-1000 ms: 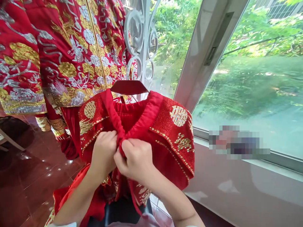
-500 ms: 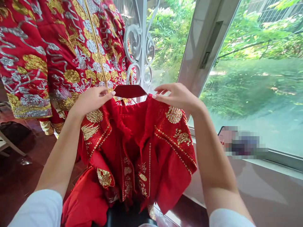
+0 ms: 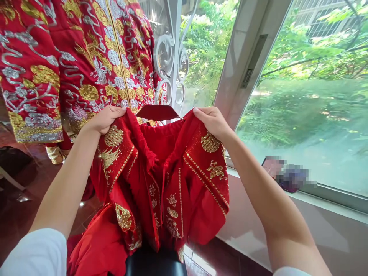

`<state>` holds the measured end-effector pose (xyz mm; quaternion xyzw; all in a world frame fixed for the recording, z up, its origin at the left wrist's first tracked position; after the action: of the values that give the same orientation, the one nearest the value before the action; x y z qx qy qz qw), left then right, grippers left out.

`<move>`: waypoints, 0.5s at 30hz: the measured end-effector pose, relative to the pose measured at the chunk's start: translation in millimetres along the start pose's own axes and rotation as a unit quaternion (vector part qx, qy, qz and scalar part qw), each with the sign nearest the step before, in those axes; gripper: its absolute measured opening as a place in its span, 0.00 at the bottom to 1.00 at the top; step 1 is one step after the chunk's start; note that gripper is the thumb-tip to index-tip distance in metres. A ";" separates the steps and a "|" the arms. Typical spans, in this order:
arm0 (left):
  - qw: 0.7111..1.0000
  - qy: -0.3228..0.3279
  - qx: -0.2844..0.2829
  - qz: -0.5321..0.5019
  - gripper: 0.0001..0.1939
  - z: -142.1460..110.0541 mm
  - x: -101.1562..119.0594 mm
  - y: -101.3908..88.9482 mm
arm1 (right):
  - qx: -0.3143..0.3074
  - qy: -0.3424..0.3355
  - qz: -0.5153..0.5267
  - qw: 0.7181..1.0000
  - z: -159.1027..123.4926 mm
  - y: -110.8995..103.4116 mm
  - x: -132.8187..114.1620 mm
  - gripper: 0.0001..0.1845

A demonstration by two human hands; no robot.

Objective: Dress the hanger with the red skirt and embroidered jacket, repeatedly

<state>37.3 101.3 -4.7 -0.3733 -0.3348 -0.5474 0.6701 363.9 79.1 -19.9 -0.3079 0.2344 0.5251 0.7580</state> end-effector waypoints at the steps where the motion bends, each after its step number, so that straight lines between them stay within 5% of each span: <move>1: 0.999 -0.002 0.030 -0.019 0.14 3.2 -3.3 -1.2 | 0.035 -0.013 -0.002 0.999 -1.7 -2.4 -2.3 0.24; 5: 0.996 -0.019 0.071 -0.057 0.13 11.0 -12.5 -2.7 | 0.092 -0.092 -0.081 0.988 -9.6 1.3 -20.3 0.25; 10: 0.990 -0.121 -0.076 0.019 0.14 19.8 -18.1 3.4 | 0.063 -0.135 -0.200 0.968 -13.7 19.6 -32.9 0.21; 15: 0.976 -0.079 -0.168 0.114 0.17 23.2 -17.5 7.9 | -0.096 -0.116 -0.249 0.957 -15.0 12.3 -29.3 0.20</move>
<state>41.0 130.8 -9.2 -0.5581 -0.2453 -0.4845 0.6274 341.9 52.5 -13.2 -0.3645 0.0092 0.3720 0.8536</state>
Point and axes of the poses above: each hand's wrist, its own z-axis towards the middle knuckle, its own y-axis out of the palm, x = y × z, the point moved 3 cm from there along z, towards the middle knuckle, and after that the axes turned 12 degrees about x, right-handed, at the moved point
